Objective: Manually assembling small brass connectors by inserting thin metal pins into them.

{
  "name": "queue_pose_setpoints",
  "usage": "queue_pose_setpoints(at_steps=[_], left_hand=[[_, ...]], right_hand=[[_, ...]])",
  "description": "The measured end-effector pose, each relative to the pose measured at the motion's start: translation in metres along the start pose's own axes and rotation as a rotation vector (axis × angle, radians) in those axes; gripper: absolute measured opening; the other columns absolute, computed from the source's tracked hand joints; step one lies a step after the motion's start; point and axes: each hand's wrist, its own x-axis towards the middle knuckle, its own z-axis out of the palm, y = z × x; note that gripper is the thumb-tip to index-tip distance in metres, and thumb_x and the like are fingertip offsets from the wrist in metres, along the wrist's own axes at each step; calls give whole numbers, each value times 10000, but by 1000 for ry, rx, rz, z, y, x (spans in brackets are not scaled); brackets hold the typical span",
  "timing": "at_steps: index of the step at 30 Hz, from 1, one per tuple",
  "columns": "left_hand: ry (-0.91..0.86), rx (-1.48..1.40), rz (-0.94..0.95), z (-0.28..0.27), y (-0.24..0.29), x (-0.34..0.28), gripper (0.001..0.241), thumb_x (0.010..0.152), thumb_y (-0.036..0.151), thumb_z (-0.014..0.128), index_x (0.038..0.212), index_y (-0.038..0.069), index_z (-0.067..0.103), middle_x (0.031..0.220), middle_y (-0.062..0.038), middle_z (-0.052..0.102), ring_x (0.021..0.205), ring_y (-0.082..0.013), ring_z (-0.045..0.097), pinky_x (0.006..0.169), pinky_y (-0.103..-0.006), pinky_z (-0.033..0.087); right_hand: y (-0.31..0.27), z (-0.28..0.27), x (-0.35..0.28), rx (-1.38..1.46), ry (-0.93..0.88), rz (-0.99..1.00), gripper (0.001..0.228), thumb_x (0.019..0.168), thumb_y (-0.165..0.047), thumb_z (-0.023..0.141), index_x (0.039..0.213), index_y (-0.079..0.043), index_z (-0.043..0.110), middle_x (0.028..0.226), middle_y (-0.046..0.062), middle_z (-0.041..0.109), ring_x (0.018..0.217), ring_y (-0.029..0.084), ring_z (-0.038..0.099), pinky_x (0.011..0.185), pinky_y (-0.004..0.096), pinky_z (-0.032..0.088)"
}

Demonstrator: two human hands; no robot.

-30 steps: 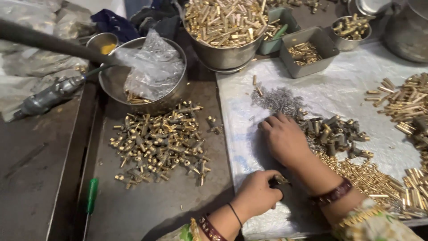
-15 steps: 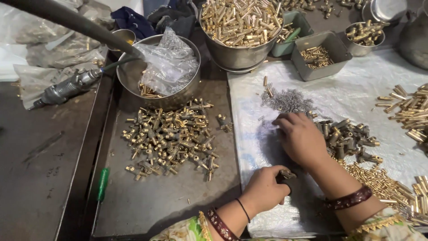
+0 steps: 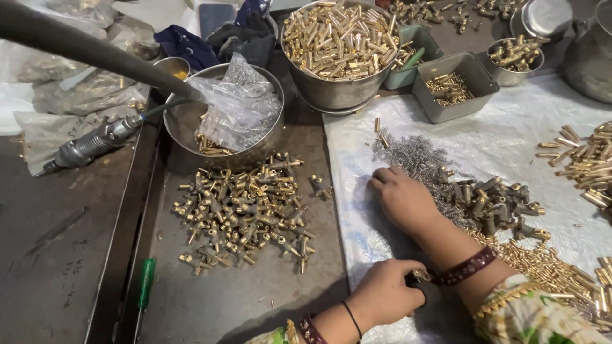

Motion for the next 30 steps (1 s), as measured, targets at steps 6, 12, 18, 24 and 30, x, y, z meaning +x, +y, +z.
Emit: queue_pose_setpoints(at_steps=[6,12,18,24,30], left_hand=[[-16,-82,-16,-1,10,-5,366,795,152,636,1133,72,749,646,-97,696,616,-189,722,684,-321,583],[169,-315,-23,0,5,2,247,846,60,626,1072,10,712,658,-82,676,560,-165,683,549,-316,538],[114,-638,53,5,0,8,279,874,-15,594,1115,16,731,776,-2,705,550,-96,620,509,-266,499],[74,-505,-53,-4,18,1,280,898,50,641,1156,71,749,683,-13,679,523,-41,585,447,-204,403],[68,-709,84,5,-6,12,277,846,-42,629,1107,-5,713,804,12,729,573,-82,653,519,-243,508]], right_hand=[[-18,-54,-23,242,90,157,253,876,-102,645,1116,-118,724,1114,61,666,1012,314,673,826,409,562],[-2,-61,-115,1235,108,744,281,881,-35,687,1156,-55,743,1041,69,778,951,162,732,852,305,587],[-6,-45,-169,1329,140,867,342,854,1,692,1190,-12,752,1018,94,792,937,178,728,870,301,567],[-3,-15,-179,1251,166,727,387,836,35,716,1215,-33,678,987,64,738,952,144,706,874,284,558],[-9,-19,-177,1230,123,701,413,809,40,724,1211,-49,684,982,54,750,948,142,727,876,292,575]])
